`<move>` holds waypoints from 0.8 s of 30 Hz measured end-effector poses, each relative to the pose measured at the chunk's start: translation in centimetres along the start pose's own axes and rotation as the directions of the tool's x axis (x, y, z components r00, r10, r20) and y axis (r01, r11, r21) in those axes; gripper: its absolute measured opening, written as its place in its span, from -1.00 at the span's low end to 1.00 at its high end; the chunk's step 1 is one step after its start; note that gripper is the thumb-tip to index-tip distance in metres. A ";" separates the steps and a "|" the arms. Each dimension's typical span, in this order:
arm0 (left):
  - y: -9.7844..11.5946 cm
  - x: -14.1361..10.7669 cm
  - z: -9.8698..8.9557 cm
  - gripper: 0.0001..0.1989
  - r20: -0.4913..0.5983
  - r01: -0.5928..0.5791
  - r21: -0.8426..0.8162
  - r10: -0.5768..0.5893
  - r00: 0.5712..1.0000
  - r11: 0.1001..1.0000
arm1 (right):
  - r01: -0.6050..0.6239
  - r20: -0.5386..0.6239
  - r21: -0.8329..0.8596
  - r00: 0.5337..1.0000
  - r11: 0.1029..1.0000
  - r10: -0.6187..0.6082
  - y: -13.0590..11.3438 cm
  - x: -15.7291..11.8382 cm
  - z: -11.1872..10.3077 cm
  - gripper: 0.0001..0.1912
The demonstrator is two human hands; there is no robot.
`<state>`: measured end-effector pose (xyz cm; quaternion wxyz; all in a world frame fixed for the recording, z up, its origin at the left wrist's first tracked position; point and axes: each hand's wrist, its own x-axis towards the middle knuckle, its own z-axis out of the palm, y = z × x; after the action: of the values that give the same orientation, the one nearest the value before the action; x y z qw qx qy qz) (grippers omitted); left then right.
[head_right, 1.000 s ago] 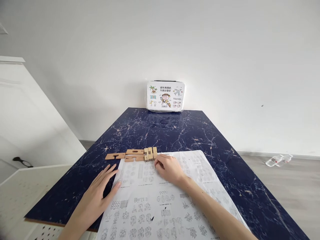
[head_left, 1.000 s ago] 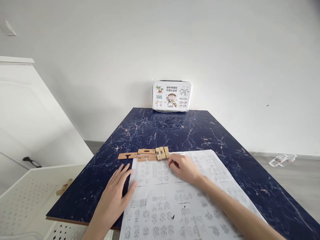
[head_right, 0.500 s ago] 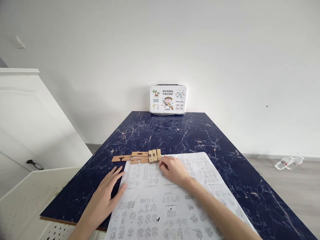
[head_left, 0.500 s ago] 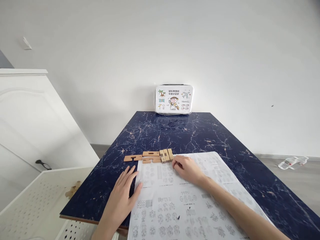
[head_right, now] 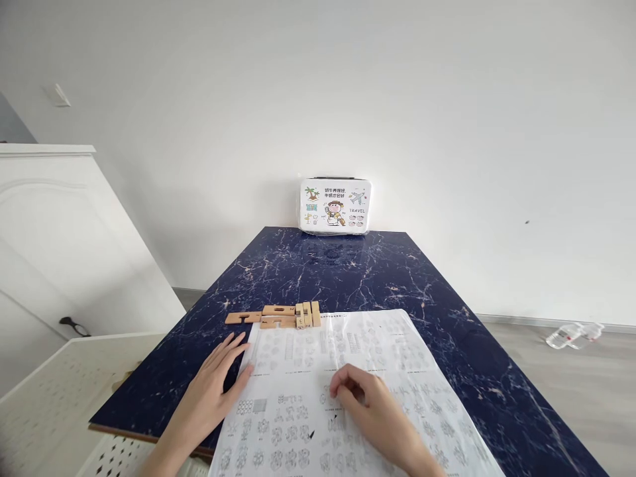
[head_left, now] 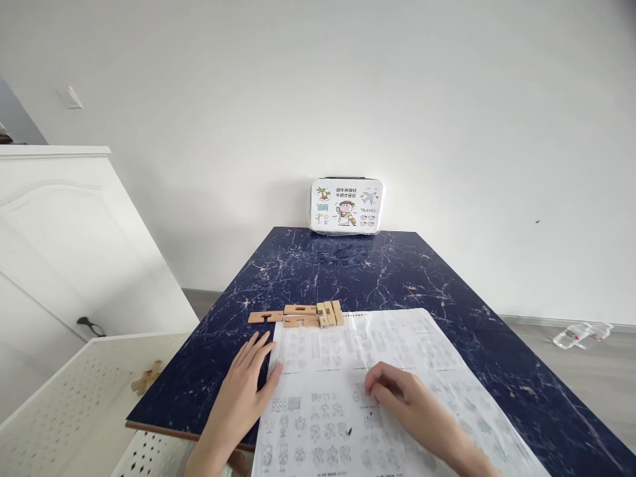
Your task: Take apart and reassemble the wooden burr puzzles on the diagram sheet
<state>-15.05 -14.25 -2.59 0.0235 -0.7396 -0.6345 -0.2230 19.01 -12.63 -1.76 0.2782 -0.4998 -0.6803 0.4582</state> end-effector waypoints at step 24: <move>0.3 0.1 -0.3 -0.62 -0.047 -0.036 -0.011 0.036 0.998 0.999 | 0.126 -0.291 -0.017 0.948 0.992 -0.126 0.5 -2.9 2.8 -0.68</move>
<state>-14.87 -14.36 -2.22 0.0380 -0.7457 -0.6191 -0.2433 17.85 -16.29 -3.14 0.4047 -0.5172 -0.6619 0.3614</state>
